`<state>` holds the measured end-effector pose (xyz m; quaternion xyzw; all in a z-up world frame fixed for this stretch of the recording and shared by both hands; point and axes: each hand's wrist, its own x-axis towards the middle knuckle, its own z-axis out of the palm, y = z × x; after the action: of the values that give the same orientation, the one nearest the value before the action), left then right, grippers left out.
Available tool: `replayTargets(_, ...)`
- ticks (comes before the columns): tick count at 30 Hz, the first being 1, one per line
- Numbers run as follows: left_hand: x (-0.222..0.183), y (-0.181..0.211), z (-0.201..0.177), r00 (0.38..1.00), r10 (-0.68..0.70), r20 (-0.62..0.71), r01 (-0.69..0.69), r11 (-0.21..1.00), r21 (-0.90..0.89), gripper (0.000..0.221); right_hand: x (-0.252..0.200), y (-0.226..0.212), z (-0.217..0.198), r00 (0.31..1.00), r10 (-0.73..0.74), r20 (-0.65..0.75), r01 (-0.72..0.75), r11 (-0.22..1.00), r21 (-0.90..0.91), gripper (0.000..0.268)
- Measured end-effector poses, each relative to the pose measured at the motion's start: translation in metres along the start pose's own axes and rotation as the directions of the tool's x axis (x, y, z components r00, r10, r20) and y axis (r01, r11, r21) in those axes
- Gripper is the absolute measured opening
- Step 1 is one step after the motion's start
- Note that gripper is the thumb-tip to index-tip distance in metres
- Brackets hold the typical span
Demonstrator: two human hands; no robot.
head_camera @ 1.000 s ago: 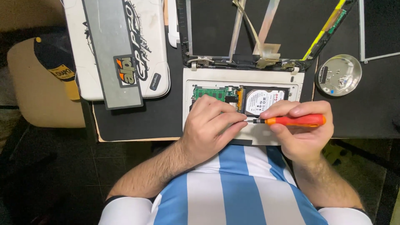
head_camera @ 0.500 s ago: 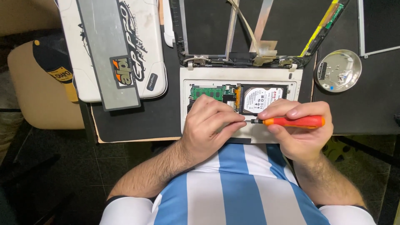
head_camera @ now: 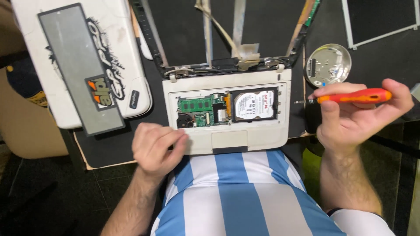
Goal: Installing a hard drive and a metal shield into a laptop chassis and securing them with screws.
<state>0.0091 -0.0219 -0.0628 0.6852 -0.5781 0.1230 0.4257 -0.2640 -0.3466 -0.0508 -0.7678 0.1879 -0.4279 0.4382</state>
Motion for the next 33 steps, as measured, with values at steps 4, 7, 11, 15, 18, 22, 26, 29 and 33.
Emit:
replayTargets(4, -0.009, 0.001, -0.008, 0.996, -0.074, 0.048, 0.072, 0.996, 0.057, 0.011, 0.009, 0.025, 0.003, 0.990, -0.139, -0.003, 0.139, 0.990, -0.008, 0.064)
replayTargets(7, -0.013, -0.001, -0.006, 0.992, -0.120, 0.048, 0.116, 0.989, 0.090, 0.012, 0.017, 0.045, 0.007, 0.944, -0.312, 0.102, 0.315, 0.949, -0.010, 0.076)
replayTargets(11, -0.008, -0.002, -0.002, 0.994, -0.096, 0.054, 0.091, 0.992, 0.082, 0.013, 0.018, 0.049, 0.013, 0.917, -0.354, 0.181, 0.372, 0.926, -0.072, 0.079)
replayTargets(15, -0.006, -0.003, -0.002, 0.992, -0.104, 0.071, 0.101, 0.994, 0.045, 0.013, 0.016, 0.048, 0.017, 0.931, -0.320, 0.175, 0.339, 0.936, -0.092, 0.077)
replayTargets(18, -0.006, -0.004, -0.003, 0.990, -0.122, 0.070, 0.120, 0.992, 0.023, 0.012, 0.016, 0.050, 0.019, 0.927, -0.326, 0.188, 0.344, 0.936, -0.071, 0.077)
replayTargets(22, -0.006, -0.003, -0.003, 0.989, -0.139, 0.057, 0.139, 0.990, 0.009, 0.014, 0.017, 0.051, 0.020, 0.925, -0.326, 0.197, 0.346, 0.935, -0.081, 0.075)
replayTargets(26, -0.008, -0.004, -0.003, 0.987, -0.149, 0.061, 0.149, 0.989, 0.005, 0.015, 0.017, 0.050, 0.021, 0.925, -0.330, 0.188, 0.351, 0.932, -0.088, 0.074)
replayTargets(29, -0.003, -0.002, -0.003, 0.988, -0.141, 0.059, 0.142, 0.990, -0.004, 0.017, 0.020, 0.054, 0.019, 0.918, -0.352, 0.183, 0.370, 0.926, -0.074, 0.073)
replayTargets(33, 0.006, 0.002, -0.008, 0.986, -0.148, 0.078, 0.152, 0.987, -0.048, 0.019, 0.018, 0.055, 0.018, 0.921, -0.350, 0.173, 0.363, 0.930, -0.053, 0.074)
